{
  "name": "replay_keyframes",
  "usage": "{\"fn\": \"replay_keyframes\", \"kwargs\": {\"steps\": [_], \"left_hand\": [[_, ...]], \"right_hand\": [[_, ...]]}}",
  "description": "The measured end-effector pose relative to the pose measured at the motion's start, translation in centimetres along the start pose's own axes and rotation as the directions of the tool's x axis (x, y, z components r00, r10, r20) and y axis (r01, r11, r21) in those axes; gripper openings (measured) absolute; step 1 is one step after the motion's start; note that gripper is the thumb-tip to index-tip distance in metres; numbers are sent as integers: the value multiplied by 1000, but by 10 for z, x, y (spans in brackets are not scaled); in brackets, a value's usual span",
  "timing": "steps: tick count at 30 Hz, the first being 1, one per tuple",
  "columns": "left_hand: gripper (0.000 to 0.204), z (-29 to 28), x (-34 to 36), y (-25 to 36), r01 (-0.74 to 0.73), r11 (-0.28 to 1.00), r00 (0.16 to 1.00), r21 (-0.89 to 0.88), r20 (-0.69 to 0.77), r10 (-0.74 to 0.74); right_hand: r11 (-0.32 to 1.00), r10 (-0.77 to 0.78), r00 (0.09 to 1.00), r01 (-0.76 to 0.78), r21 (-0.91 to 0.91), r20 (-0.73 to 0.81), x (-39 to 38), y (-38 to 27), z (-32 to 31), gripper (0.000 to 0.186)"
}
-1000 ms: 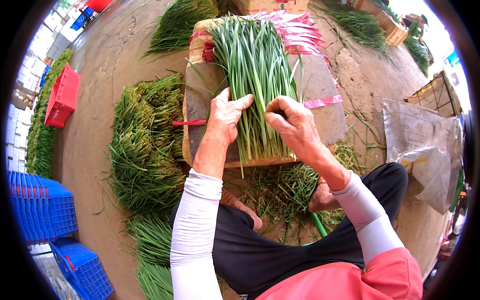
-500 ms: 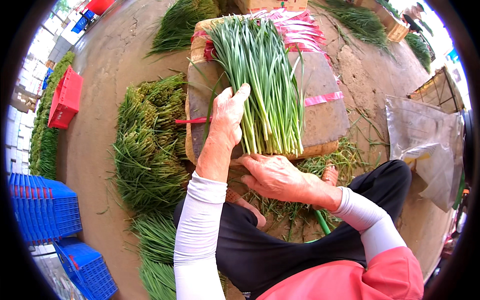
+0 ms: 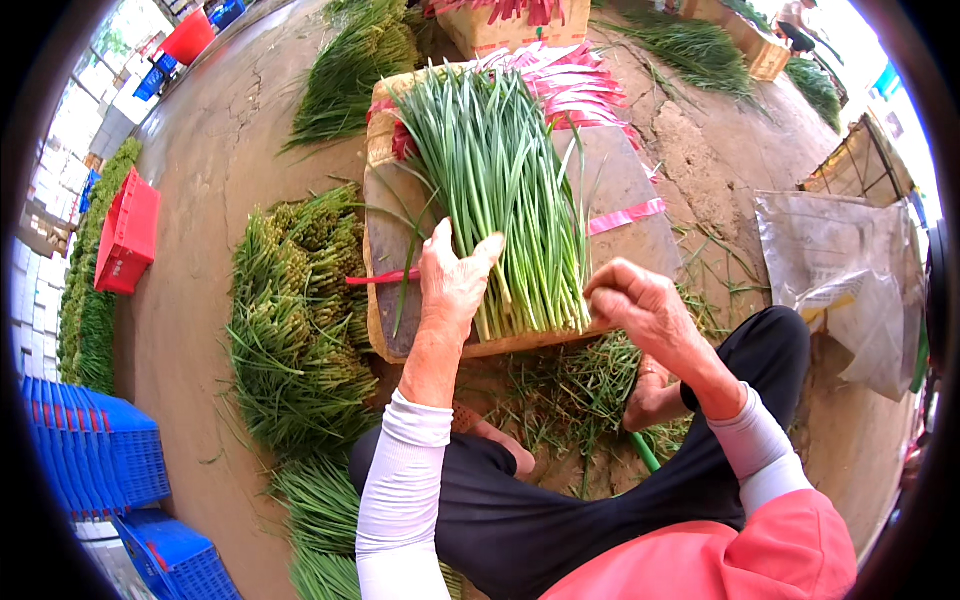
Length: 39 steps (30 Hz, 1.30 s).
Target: The person holds a bunch of green onions, removes dry or damaged stalks by hand, aligns the roots, and secures the bundle with a pink plastic ribbon by tying a knot.
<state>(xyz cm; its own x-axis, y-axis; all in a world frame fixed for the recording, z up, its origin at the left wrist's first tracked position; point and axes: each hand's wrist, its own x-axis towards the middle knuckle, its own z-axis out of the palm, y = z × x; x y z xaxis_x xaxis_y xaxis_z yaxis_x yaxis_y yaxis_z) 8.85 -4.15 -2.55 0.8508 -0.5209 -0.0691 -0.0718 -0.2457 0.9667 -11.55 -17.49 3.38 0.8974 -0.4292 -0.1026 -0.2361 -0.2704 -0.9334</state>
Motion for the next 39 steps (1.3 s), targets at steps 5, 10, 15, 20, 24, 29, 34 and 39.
{"fn": "replay_keyframes", "kwargs": {"steps": [5,10,15,20,24,29,34,39], "left_hand": [[61,-3,-10,-6,-42,996,998,84,-41,45],[79,-8,-23,3,-27,998,1000,-50,-8,27],[85,-11,-20,-19,-47,999,998,-26,-41,46],[71,22,-28,-17,-100,961,986,256,-107,131],[59,28,-28,-17,-326,912,930,249,-90,357],[60,31,-30,-24,-253,924,952,286,-96,291],[61,34,-36,-19,-105,958,987,268,-92,133],[63,21,-39,-18,-132,913,981,385,-83,177]], "right_hand": [[974,-167,959,124,-189,-229,21,6,1,13],[947,-258,948,209,-245,-188,40,-11,19,10],[918,-358,918,313,-245,-170,51,-17,35,9],[615,-714,700,611,-498,-24,104,-50,51,11],[299,-571,700,664,-685,429,168,-45,92,10],[30,-341,767,586,-809,543,215,-29,119,14],[366,-399,843,506,-781,360,249,-27,102,22],[585,-499,834,525,-618,237,240,-39,102,21]]}}
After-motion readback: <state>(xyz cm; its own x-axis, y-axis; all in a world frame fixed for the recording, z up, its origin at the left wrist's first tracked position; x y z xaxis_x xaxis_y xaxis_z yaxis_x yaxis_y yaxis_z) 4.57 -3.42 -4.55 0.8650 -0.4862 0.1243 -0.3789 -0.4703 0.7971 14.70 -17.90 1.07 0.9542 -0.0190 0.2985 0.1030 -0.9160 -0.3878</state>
